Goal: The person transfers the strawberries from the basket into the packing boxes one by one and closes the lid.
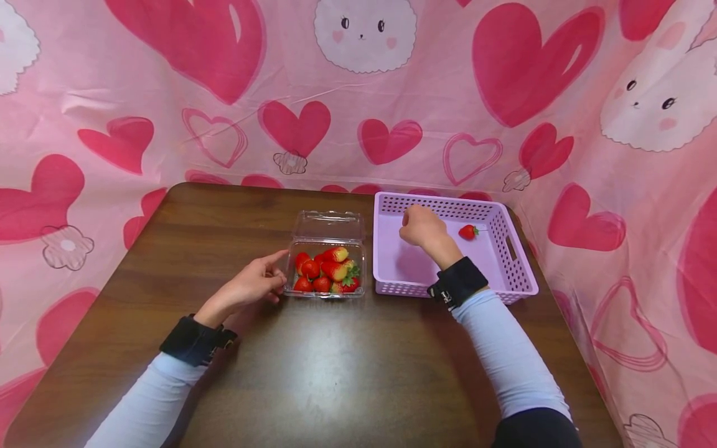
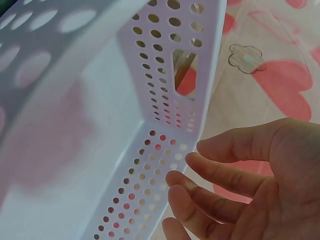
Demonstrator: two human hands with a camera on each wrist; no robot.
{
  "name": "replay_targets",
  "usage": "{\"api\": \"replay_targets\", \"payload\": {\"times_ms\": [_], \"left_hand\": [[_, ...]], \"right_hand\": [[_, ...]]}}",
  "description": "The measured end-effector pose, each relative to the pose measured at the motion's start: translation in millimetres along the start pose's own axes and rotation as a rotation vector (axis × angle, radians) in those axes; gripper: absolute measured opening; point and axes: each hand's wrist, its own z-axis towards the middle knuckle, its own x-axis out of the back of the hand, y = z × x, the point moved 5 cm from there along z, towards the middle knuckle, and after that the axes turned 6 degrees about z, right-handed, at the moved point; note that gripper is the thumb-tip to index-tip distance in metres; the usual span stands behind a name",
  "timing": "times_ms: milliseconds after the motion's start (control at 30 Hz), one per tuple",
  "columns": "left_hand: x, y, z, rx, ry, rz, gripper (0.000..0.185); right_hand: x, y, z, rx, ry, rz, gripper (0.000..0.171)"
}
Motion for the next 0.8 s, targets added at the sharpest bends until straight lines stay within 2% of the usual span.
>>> {"api": "replay_targets", "payload": {"times_ms": [333,567,800], "left_hand": [[0.0,-0.4,0.0,-0.002,0.001,0.009,0.070],[0.2,0.5,-0.2,-0.007,0.001,0.006,0.070],[0.6,0.6,-0.5,-0.009,0.001,0.008,0.070]], "right_hand": [[7,13,2,-0.039,0.006,-0.002,0.025],[11,24,4,-0.029,0.015,-0.026,0.026],[9,35,4,-0.068,-0.011,-0.032,0.026]]}}
